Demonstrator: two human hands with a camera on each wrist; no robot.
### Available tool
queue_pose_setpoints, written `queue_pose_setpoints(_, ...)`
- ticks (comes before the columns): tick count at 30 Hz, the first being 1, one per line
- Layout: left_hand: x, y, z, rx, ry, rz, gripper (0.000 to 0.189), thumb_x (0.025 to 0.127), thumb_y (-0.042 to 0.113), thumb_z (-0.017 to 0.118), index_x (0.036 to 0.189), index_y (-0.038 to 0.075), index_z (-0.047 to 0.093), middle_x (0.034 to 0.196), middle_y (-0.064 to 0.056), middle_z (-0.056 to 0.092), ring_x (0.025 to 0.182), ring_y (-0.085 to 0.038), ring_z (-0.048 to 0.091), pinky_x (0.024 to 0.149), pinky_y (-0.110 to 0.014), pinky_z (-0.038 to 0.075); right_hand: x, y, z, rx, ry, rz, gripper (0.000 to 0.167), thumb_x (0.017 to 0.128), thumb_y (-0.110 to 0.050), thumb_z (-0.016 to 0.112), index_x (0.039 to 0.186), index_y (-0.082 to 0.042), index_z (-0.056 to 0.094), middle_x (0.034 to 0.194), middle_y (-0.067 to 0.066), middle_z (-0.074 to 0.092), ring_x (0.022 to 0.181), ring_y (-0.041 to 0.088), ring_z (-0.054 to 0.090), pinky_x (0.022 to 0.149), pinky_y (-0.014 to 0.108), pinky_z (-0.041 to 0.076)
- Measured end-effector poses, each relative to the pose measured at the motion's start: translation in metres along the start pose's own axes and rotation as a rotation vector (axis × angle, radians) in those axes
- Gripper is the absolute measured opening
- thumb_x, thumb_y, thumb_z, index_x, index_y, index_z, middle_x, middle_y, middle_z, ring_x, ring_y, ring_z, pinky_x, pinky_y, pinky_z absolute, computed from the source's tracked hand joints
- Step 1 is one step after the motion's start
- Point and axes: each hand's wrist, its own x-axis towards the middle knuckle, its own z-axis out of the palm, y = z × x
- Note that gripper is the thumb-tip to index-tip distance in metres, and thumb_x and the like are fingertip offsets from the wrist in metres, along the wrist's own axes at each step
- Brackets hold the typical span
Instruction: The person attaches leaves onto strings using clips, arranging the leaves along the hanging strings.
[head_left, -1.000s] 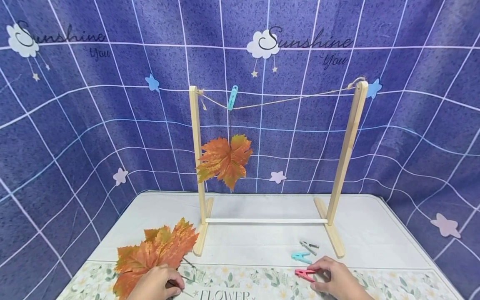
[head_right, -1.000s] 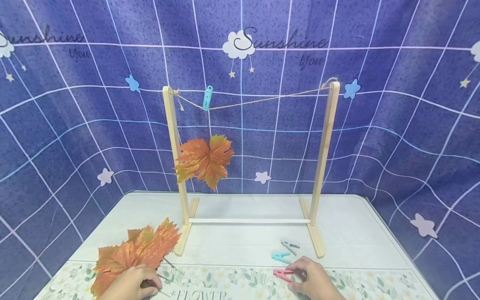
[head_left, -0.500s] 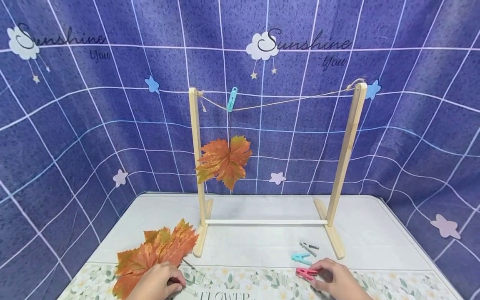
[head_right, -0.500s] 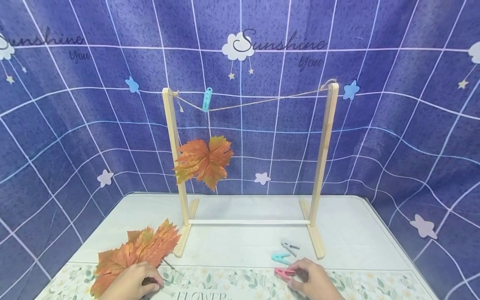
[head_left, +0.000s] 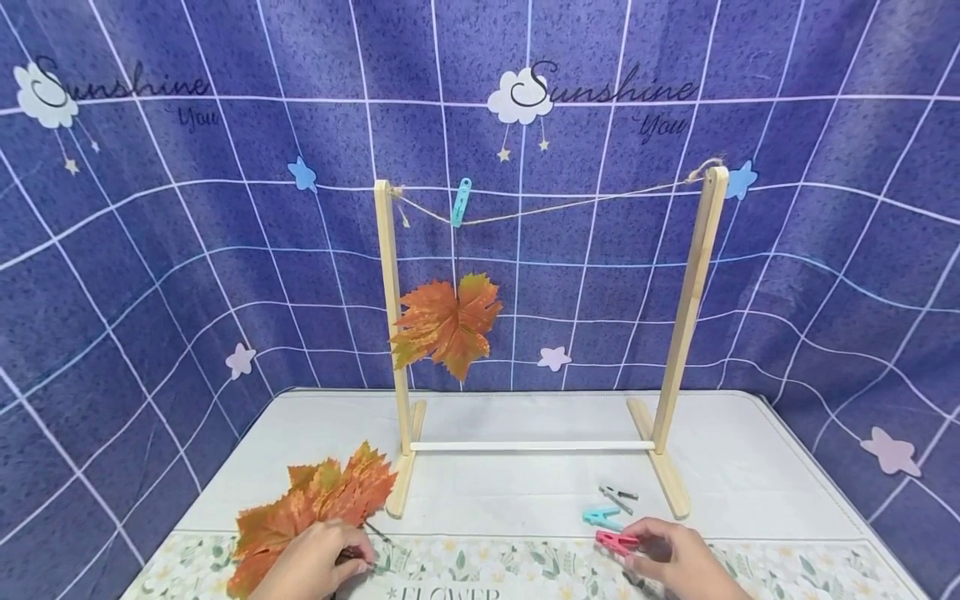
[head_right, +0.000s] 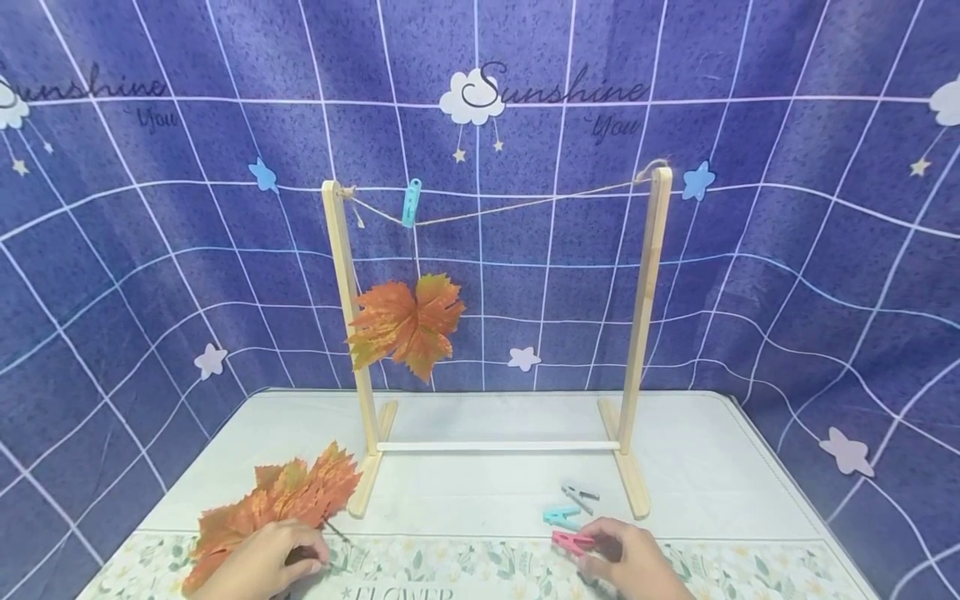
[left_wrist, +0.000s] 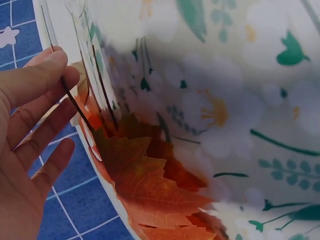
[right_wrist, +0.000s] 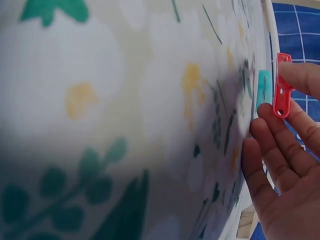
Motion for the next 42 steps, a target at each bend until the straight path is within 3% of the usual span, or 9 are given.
queue_pose_setpoints(9,0.003,0.005,-0.006,0.064,0.041,0.047,0.005,0.087,0.02,0.08,0.086,0.022,0.076,0.085,0.015,0.07,0.08,0.0,0.06,0.067,-0.031,0.051,0.0,-0.002,0.0,0.024,0.006,-0.081,0.024,0.095,-0.02,0.072,0.113,-0.004,0.069,0.098,-0.002,0.069,0.086,0.002,0.063,0.075,0.025,0.052)
queue_pose_setpoints(16,0.009,0.011,-0.011,0.095,0.114,0.057,0.013,0.083,0.01,0.083,0.086,0.021,0.077,0.082,0.014,0.07,0.075,0.0,0.061,0.062,-0.028,0.051,0.003,-0.007,-0.001,0.005,0.048,-0.132,0.021,0.094,-0.016,0.072,0.112,-0.005,0.07,0.101,-0.002,0.069,0.091,0.001,0.06,0.076,0.027,0.054)
queue_pose_setpoints(31,0.024,0.024,-0.026,0.138,0.161,0.091,0.015,0.083,0.007,0.082,0.088,0.021,0.077,0.084,0.01,0.072,0.077,-0.003,0.064,0.065,-0.028,0.053,0.01,-0.018,-0.004,-0.043,0.141,-0.237,0.026,0.095,-0.01,0.07,0.118,0.003,0.068,0.094,-0.003,0.07,0.085,0.0,0.06,0.065,0.027,0.054)
queue_pose_setpoints(35,0.026,0.031,-0.029,0.131,0.192,0.076,0.014,0.084,0.008,0.082,0.088,0.02,0.078,0.084,0.011,0.072,0.076,-0.001,0.061,0.064,-0.027,0.052,0.013,-0.022,-0.005,-0.063,0.193,-0.221,0.03,0.092,-0.011,0.074,0.119,0.001,0.067,0.096,-0.003,0.071,0.085,0.0,0.06,0.065,0.026,0.053)
queue_pose_setpoints(42,0.029,0.036,-0.036,0.106,0.196,0.022,0.011,0.086,0.009,0.08,0.089,0.02,0.078,0.084,0.014,0.069,0.074,0.001,0.059,0.062,-0.025,0.051,0.018,-0.035,-0.006,-0.095,0.301,-0.109,0.029,0.087,-0.019,0.08,0.111,-0.007,0.07,0.093,-0.005,0.069,0.084,0.001,0.061,0.069,0.026,0.053)
